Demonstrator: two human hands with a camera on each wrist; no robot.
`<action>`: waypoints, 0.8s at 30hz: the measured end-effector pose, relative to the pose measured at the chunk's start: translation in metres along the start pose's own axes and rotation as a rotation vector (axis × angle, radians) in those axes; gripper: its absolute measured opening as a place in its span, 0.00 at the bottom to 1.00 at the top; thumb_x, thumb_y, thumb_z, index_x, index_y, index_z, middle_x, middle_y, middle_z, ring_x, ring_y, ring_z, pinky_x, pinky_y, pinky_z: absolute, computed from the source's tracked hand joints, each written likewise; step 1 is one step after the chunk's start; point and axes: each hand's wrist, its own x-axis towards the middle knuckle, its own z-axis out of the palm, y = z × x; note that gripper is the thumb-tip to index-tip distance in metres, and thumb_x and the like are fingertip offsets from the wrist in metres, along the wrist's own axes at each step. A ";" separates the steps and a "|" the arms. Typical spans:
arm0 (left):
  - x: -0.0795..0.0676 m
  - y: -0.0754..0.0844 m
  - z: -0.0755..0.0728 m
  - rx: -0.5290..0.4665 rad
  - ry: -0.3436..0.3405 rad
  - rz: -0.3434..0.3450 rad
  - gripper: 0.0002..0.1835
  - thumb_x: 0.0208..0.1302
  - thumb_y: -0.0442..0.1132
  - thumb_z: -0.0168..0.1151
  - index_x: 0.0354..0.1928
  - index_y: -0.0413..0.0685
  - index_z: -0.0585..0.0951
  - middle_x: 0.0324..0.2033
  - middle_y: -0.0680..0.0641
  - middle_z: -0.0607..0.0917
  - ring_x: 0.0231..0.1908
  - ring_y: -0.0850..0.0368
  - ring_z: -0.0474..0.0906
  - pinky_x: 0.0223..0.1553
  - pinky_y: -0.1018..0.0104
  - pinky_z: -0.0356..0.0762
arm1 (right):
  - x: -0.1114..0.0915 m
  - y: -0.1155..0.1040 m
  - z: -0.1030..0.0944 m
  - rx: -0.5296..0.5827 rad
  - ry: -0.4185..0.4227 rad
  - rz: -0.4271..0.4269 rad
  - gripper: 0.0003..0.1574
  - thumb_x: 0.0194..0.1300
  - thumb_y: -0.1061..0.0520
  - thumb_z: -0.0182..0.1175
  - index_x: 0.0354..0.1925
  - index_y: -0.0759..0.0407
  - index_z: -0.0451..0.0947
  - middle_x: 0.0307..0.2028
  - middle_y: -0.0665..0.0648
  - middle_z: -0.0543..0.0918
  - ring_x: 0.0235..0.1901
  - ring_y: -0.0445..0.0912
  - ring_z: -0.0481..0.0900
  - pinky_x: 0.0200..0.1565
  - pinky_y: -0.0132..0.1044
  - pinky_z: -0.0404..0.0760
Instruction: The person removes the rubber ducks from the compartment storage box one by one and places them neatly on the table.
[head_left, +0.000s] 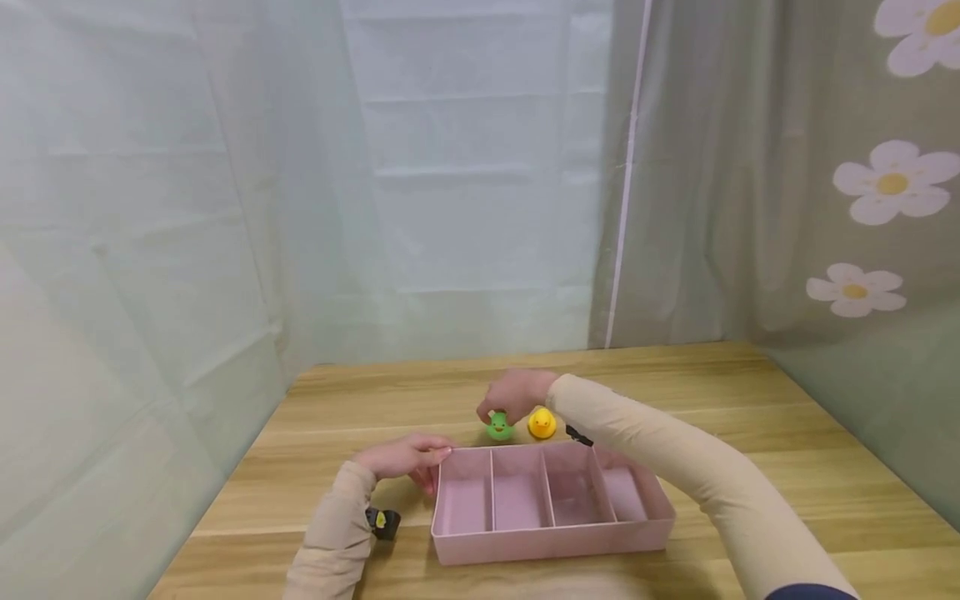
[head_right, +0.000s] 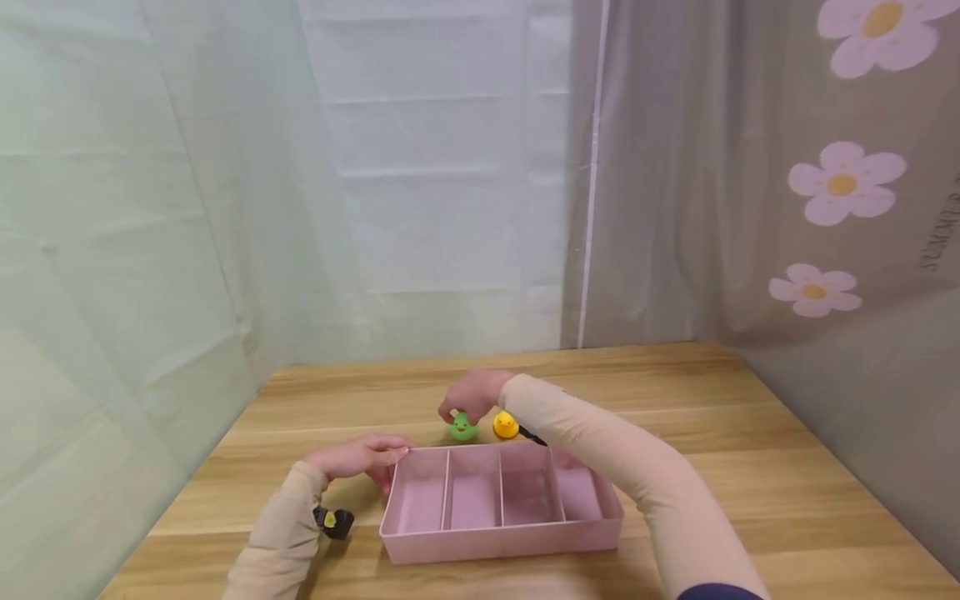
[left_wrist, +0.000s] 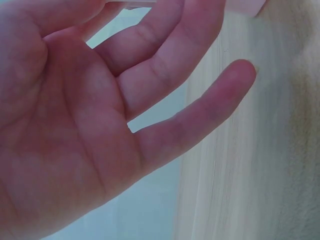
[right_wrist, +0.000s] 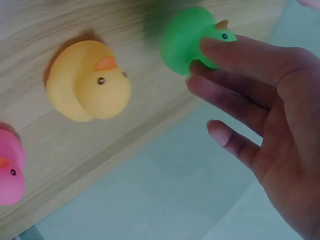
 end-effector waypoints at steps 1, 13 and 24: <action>0.000 0.000 0.000 0.000 0.001 -0.001 0.22 0.77 0.44 0.44 0.63 0.36 0.71 0.43 0.30 0.82 0.31 0.48 0.84 0.38 0.55 0.81 | 0.000 0.000 0.001 0.005 -0.012 0.003 0.18 0.61 0.61 0.62 0.48 0.44 0.80 0.42 0.45 0.86 0.37 0.40 0.79 0.38 0.32 0.78; -0.003 -0.003 0.004 -0.027 -0.001 -0.012 0.23 0.76 0.45 0.45 0.64 0.36 0.70 0.43 0.32 0.82 0.29 0.58 0.82 0.38 0.59 0.82 | 0.010 -0.002 0.009 0.033 -0.020 0.009 0.18 0.62 0.63 0.59 0.48 0.46 0.80 0.38 0.46 0.84 0.32 0.40 0.74 0.34 0.31 0.74; -0.007 -0.005 0.008 -0.035 -0.006 -0.001 0.22 0.76 0.42 0.45 0.63 0.35 0.71 0.45 0.30 0.81 0.29 0.54 0.83 0.38 0.52 0.82 | 0.009 -0.008 0.016 0.053 -0.037 0.017 0.21 0.63 0.58 0.62 0.54 0.44 0.77 0.47 0.47 0.85 0.42 0.42 0.81 0.47 0.33 0.80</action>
